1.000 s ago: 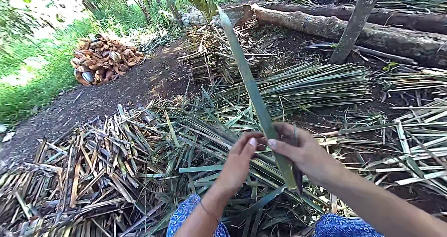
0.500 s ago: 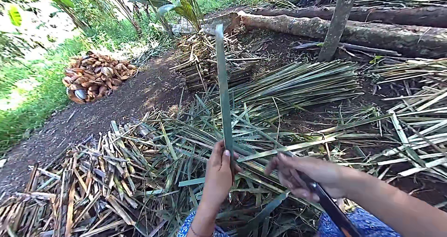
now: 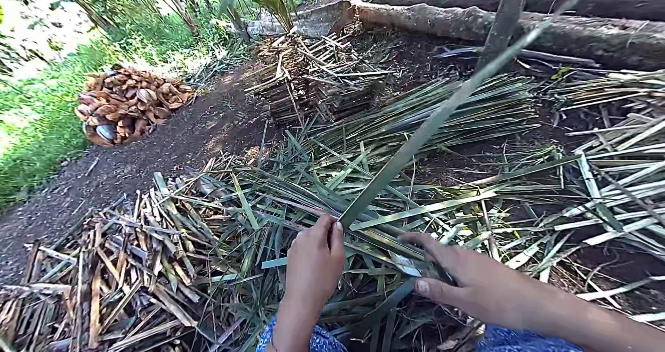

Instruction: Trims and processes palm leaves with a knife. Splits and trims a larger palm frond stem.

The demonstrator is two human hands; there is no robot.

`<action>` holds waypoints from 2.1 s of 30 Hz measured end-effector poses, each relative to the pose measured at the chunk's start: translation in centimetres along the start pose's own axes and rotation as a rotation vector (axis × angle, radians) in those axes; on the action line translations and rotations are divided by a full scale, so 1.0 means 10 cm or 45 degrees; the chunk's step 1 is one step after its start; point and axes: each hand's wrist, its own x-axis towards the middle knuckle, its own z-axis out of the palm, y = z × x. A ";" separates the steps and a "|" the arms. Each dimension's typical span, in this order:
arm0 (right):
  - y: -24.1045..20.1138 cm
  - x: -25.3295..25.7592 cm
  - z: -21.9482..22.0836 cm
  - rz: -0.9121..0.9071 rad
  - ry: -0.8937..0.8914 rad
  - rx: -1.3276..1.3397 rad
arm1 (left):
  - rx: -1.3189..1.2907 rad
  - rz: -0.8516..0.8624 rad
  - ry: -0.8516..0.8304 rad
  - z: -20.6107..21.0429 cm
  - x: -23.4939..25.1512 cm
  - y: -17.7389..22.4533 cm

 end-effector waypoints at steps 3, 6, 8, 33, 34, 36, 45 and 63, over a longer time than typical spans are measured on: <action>-0.17 -0.01 -0.03 -0.130 0.367 -0.403 | 0.116 0.158 0.001 0.08 -0.10 0.10; -0.25 0.03 -0.06 -0.115 0.430 -0.615 | 0.190 0.253 0.044 0.14 -0.18 0.18; -0.24 0.07 -0.06 -0.091 0.421 -0.705 | 0.206 0.299 0.065 0.18 -0.21 0.22; -0.22 0.13 -0.06 -0.088 0.383 -0.938 | 0.153 0.435 -0.046 0.21 -0.25 0.18; -0.23 0.14 -0.07 -0.064 0.368 -0.945 | 0.169 0.433 -0.045 0.22 -0.26 0.18; -0.25 0.15 -0.09 0.006 0.300 -0.946 | 0.210 0.428 -0.030 0.23 -0.26 0.20; -0.09 0.19 -0.32 0.148 0.437 -0.810 | 0.247 0.457 0.134 0.23 -0.29 0.20; -0.28 0.17 -0.04 0.056 0.326 -0.827 | 0.388 0.504 0.069 0.44 -0.26 0.37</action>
